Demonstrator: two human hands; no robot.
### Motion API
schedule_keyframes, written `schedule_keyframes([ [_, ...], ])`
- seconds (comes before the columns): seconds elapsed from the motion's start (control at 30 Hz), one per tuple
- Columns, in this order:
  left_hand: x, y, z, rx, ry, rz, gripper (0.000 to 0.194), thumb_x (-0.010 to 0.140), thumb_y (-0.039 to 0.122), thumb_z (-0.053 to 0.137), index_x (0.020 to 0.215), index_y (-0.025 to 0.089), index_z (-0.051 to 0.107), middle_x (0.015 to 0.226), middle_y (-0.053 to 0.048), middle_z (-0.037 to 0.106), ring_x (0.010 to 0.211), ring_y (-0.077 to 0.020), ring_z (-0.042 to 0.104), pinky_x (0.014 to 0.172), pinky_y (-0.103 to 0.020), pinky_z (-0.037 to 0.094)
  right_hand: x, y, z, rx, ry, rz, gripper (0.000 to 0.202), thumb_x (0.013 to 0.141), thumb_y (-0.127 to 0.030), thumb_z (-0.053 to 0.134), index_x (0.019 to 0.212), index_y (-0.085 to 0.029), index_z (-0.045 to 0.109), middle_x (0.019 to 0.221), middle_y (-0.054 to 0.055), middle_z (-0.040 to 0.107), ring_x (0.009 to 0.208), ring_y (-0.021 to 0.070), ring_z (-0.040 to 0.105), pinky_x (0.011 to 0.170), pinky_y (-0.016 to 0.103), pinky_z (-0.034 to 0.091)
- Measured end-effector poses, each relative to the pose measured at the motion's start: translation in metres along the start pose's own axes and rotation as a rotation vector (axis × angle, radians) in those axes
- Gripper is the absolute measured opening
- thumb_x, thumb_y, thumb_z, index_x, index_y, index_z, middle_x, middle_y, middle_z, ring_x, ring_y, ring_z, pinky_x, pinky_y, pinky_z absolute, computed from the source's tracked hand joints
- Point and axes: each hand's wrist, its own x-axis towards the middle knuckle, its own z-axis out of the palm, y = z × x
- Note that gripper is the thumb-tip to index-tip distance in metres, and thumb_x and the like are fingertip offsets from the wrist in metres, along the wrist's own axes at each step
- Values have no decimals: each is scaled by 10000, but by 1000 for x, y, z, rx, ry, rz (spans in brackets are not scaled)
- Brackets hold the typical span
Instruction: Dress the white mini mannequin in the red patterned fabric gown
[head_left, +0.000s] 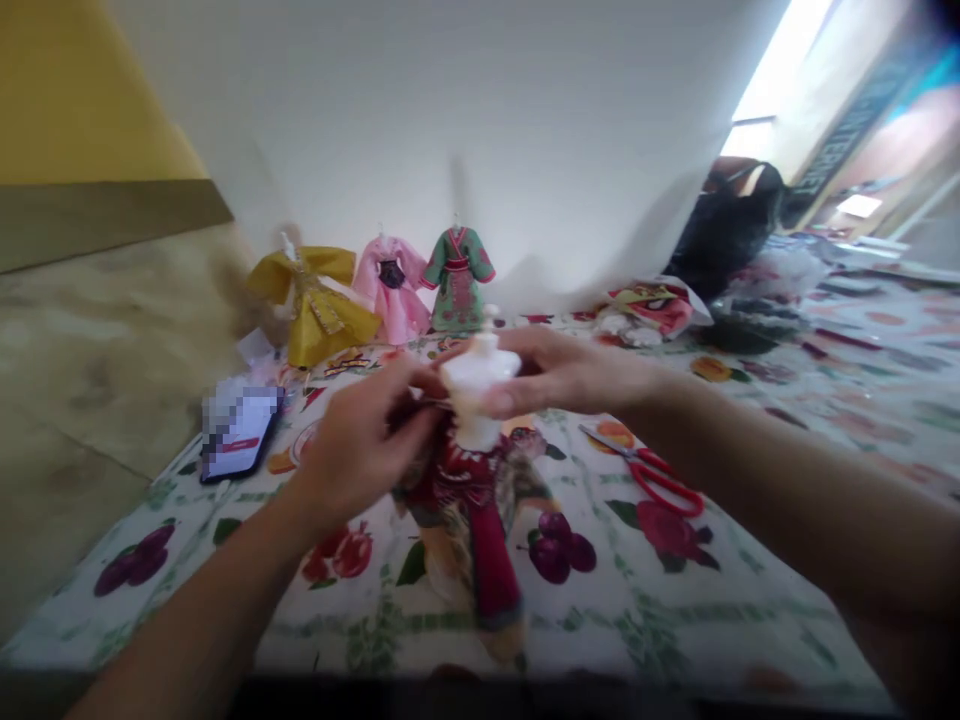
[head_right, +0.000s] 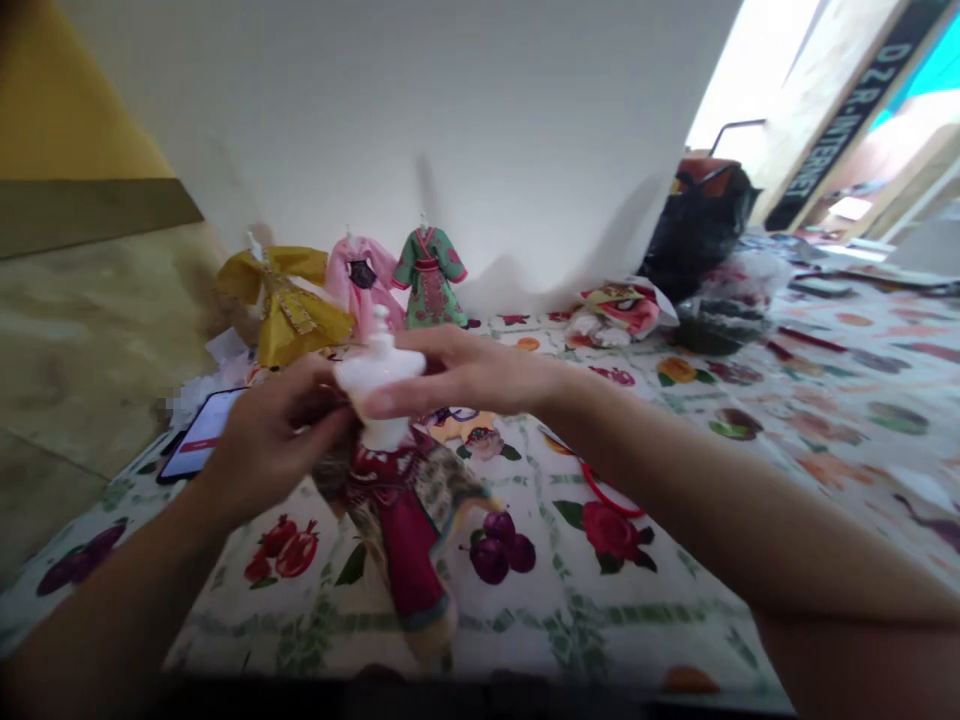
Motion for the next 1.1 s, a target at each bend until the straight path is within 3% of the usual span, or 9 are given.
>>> schedule_keyframes([
  [0.2, 16, 13, -52, 186, 339, -101, 142, 815, 212, 673, 941, 202, 609, 771, 49, 691, 674, -117, 650, 600, -217, 519, 41, -33, -14, -316, -20, -288, 260, 872, -389, 647, 938, -140, 611, 774, -71, 484, 771, 63, 512, 661, 165, 376],
  [0.3, 18, 27, -66, 288, 373, -111, 146, 801, 170, 673, 932, 185, 613, 773, 47, 689, 682, -102, 646, 641, -210, 536, 46, -47, -15, -477, -5, -387, 338, 850, -421, 635, 997, -120, 595, 826, -91, 489, 813, 48, 506, 704, 165, 370],
  [0.37, 11, 27, -64, 322, 347, -125, 137, 826, 219, 669, 947, 187, 616, 760, 38, 684, 649, -104, 637, 598, -209, 521, 39, -44, -12, -561, 5, -412, 407, 844, -441, 645, 1058, -100, 586, 886, -83, 527, 842, 57, 514, 734, 177, 384],
  [0.47, -4, 10, -41, 391, 233, -87, 145, 860, 298, 651, 970, 208, 624, 788, 26, 688, 620, -116, 623, 562, -228, 488, 13, -13, 2, -601, 5, -390, 389, 885, -376, 652, 1156, -108, 577, 1012, -8, 611, 921, 117, 577, 796, 224, 441],
  [0.6, -22, -26, 14, 387, -77, 167, 77, 886, 168, 549, 926, 207, 602, 896, -6, 679, 835, -170, 651, 752, -297, 516, -39, 62, 25, -676, 28, -286, 334, 950, -273, 582, 1254, -142, 534, 1198, 123, 612, 1095, 208, 595, 905, 329, 499],
  [0.73, -30, -45, 63, 249, -266, 144, 99, 924, 144, 502, 969, 208, 562, 978, -24, 648, 919, -167, 638, 801, -288, 511, -85, 112, 36, -951, -12, -155, 300, 963, -155, 477, 1255, -177, 544, 1323, 144, 569, 1227, 259, 531, 980, 419, 476],
  [0.83, -31, -47, 82, 202, -339, 131, 81, 933, 157, 504, 970, 209, 553, 986, -28, 631, 921, -175, 631, 815, -306, 509, -105, 118, 36, -1027, -35, -27, 438, 929, -74, 441, 1337, -218, 509, 1377, 136, 536, 1265, 280, 503, 966, 452, 478],
  [0.93, -30, -47, 90, 188, -371, 109, 68, 938, 171, 505, 964, 209, 554, 979, -26, 619, 893, -178, 633, 795, -317, 514, -111, 107, 31, -922, -34, 73, 580, 867, -56, 482, 1420, -226, 443, 1400, 134, 508, 1287, 283, 480, 993, 461, 461],
  [1.1, -28, -48, 90, 176, -295, 133, 89, 926, 148, 541, 985, 214, 554, 1001, -22, 619, 946, -170, 628, 820, -301, 517, -95, 88, 33, -671, 79, 79, 455, 910, -165, 518, 1360, -223, 480, 1375, 112, 501, 1262, 242, 482, 1033, 396, 434],
])
